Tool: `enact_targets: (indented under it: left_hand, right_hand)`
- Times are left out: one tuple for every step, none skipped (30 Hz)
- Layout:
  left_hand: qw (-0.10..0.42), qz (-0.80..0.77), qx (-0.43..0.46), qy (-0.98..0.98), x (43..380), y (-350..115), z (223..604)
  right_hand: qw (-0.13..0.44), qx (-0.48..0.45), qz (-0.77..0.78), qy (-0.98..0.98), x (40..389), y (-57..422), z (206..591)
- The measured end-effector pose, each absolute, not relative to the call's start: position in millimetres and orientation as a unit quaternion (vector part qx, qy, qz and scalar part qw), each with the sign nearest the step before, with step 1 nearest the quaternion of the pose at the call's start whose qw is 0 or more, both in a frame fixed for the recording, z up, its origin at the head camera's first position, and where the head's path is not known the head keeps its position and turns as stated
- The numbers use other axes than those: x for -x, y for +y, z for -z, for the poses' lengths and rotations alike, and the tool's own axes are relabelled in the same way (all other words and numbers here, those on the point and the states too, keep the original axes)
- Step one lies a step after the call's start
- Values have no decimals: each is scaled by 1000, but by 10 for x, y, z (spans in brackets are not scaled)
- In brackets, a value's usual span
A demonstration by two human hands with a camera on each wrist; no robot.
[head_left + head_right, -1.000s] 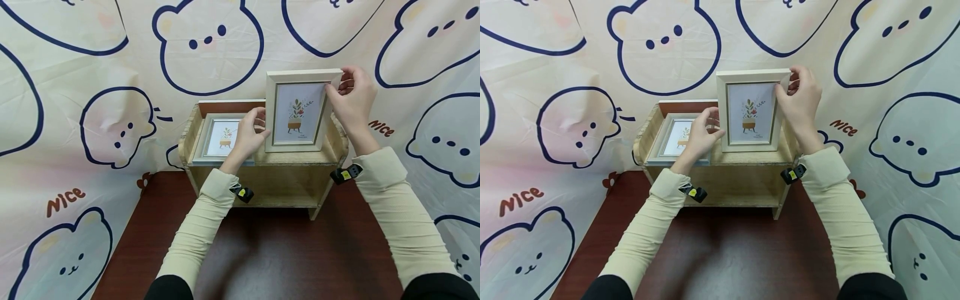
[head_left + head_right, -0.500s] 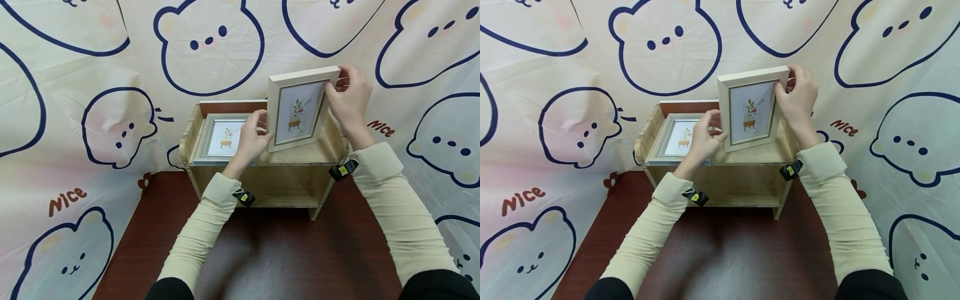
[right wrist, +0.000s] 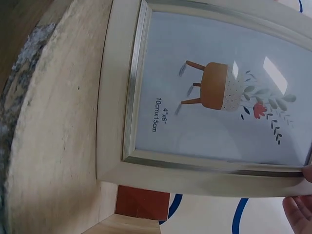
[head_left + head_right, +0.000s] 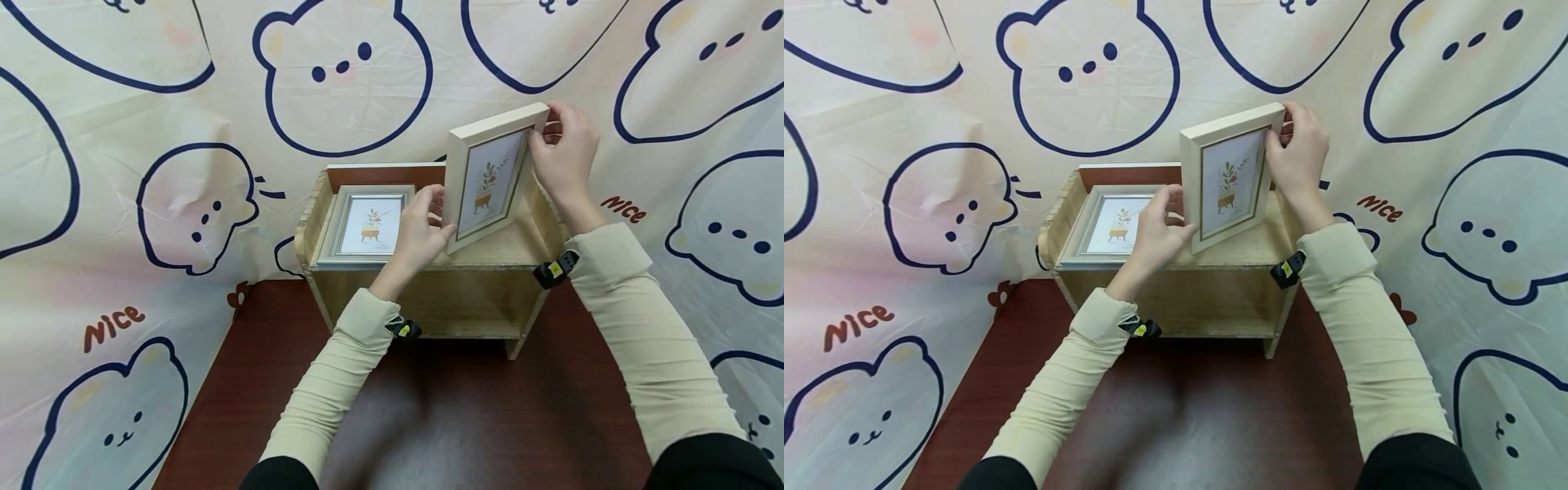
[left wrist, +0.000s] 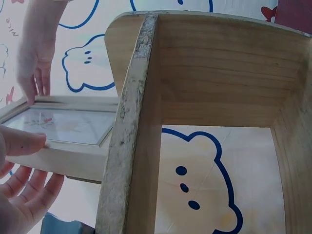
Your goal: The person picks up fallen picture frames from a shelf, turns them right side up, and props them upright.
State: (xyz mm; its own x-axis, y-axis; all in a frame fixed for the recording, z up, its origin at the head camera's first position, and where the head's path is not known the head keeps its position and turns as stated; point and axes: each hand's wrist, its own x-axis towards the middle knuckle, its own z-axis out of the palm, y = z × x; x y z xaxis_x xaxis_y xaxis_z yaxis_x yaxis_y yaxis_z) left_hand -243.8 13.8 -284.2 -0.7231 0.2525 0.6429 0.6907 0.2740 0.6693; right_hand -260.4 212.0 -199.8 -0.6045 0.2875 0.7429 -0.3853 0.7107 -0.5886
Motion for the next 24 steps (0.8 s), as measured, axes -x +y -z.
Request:
enact_targets:
  left_hand:
    - [209, 517, 311, -770, 2434, 136, 2840]
    - [203, 519, 315, -768, 2432, 130, 2837]
    - [195, 522, 318, -767, 2432, 122, 2832]
    - [185, 528, 320, -765, 2435, 111, 2827]
    - [173, 536, 321, -761, 2444, 97, 2822]
    - [161, 545, 322, -757, 2452, 82, 2815]
    - [147, 553, 322, -754, 2459, 65, 2805]
    - [135, 561, 323, -750, 2467, 50, 2793]
    - [125, 564, 325, -749, 2473, 34, 2781]
    - [116, 565, 328, -748, 2485, 22, 2772]
    - [108, 566, 332, -747, 2492, 11, 2761]
    - [101, 565, 336, -747, 2497, 0, 2751]
    - [95, 564, 341, -746, 2507, -8, 2745]
    - [90, 565, 346, -744, 2518, -12, 2742]
    - [86, 563, 351, -743, 2529, -15, 2742]
    - [82, 561, 357, -742, 2542, -16, 2745]
    - [79, 559, 361, -742, 2553, -16, 2749]
    - [78, 556, 364, -743, 2567, -12, 2756]
    - [78, 553, 367, -744, 2577, -5, 2765]
    - [78, 549, 370, -745, 2585, 1, 2773]
    - [80, 545, 372, -747, 2593, 7, 2782]
    - [83, 541, 373, -749, 2597, 13, 2789]
    - [86, 538, 374, -751, 2597, 19, 2796]
    - [89, 537, 375, -751, 2595, 24, 2802]
  right_hand:
    - [441, -29, -379, -813, 2609, 2119, 1994]
    - [438, -29, -379, -815, 2613, 2119, 1990]
    - [435, -29, -379, -816, 2616, 2119, 1986]
    - [433, -29, -379, -818, 2618, 2120, 1982]
    - [430, -30, -380, -819, 2620, 2119, 1977]
    - [427, -30, -382, -819, 2621, 2119, 1973]
    - [424, -31, -382, -820, 2622, 2118, 1970]
    - [421, -32, -383, -821, 2622, 2118, 1966]
    - [419, -33, -385, -822, 2624, 2118, 1964]
    - [417, -34, -386, -822, 2625, 2117, 1961]
    - [415, -34, -387, -823, 2625, 2117, 1959]
    - [413, -35, -388, -824, 2628, 2117, 1957]
    - [411, -37, -388, -824, 2629, 2117, 1954]
    - [408, -38, -390, -825, 2633, 2117, 1951]
    - [406, -39, -392, -825, 2635, 2117, 1948]
    - [403, -39, -394, -826, 2637, 2116, 1944]
    - [400, -38, -395, -826, 2639, 2116, 1940]
    - [398, -36, -397, -826, 2640, 2114, 1936]
    - [396, -34, -400, -826, 2639, 2111, 1932]
    - [395, -31, -400, -826, 2638, 2108, 1932]
    - [395, -30, -402, -825, 2636, 2103, 1932]
    - [393, -28, -406, -824, 2633, 2097, 1934]
    - [390, -26, -412, -823, 2628, 2089, 1935]
    - [387, -25, -421, -820, 2624, 2080, 1937]
